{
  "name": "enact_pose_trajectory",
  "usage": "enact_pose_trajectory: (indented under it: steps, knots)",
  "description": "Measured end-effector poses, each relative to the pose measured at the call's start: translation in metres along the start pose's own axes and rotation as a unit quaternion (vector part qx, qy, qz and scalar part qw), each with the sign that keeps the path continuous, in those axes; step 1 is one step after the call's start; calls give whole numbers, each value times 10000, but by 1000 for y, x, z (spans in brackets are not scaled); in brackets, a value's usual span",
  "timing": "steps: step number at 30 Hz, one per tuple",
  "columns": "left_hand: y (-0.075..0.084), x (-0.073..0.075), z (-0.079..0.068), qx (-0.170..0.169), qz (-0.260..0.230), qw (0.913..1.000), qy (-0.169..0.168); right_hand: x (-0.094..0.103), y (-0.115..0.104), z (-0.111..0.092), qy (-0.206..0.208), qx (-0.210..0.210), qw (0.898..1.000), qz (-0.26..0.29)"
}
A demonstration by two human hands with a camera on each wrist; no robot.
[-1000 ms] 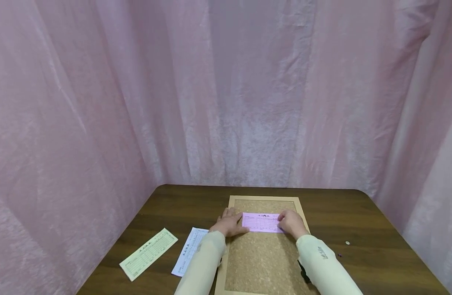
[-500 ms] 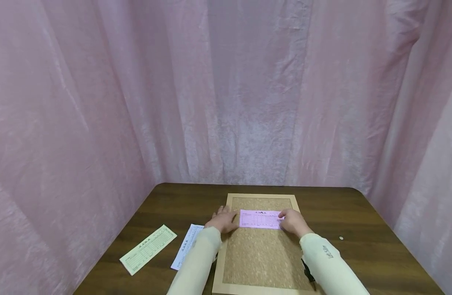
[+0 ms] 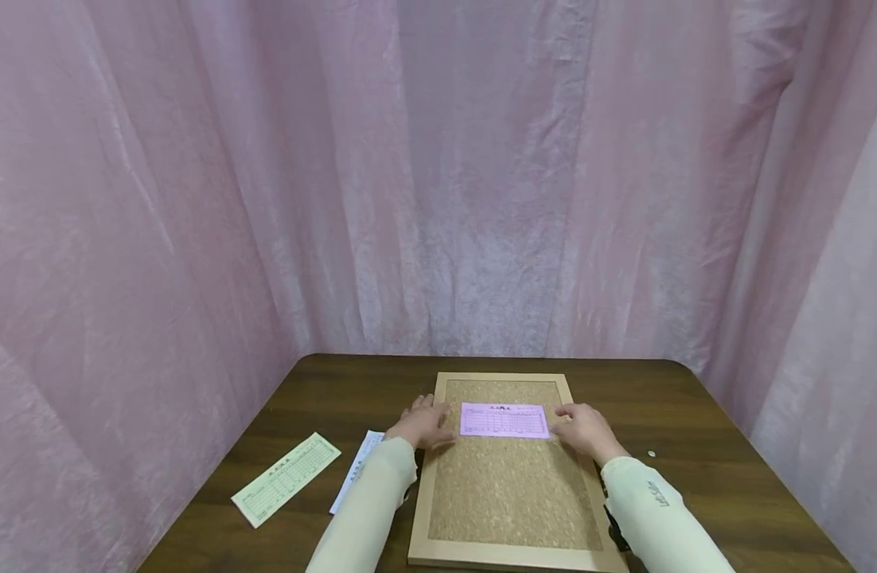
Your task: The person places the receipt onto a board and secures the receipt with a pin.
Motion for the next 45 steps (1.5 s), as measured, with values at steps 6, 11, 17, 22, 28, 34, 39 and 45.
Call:
enact_pose_trajectory:
  steps: [6, 11, 17, 22, 28, 34, 39, 45]
  knots:
    - [-2, -1, -5, -78, -219, 9997, 2, 4, 8, -8, -125, 31, 9999, -37]
    - [-4, -6, -10, -241, -306, 9992, 15, 3, 15, -18, -325, 35, 9995, -24]
    - [-7, -5, -18, -354, -340, 9987, 120, 1, 21, -30, -429, -118, 9989, 118]
    - [-15, 2, -28, -247, -524, 9982, 121, 0, 26, -35, -397, -176, 9990, 81]
    - [-32, 9, -38, -53, -1029, 9945, 178, -5, 34, -39, -490, -345, 9981, 123]
    - [-52, 18, -50, -20, -1328, 9907, 285, -6, 33, -41, -596, -398, 9974, 55]
    - [-70, 22, -62, 140, -1428, 9889, 382, -6, 32, -42, -611, -328, 9976, 82]
    - [-91, 21, -72, 316, -1476, 9867, 600, -7, 32, -43, -616, -369, 9974, 95]
Point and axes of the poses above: each hand's wrist, its own z-axis towards the middle knuckle, its own x-axis out of the back of the hand, y = z × x, the point moved 4 cm from there along z, towards the middle knuckle, and after that the axes turned 13 degrees about z, right-handed, at the moved point
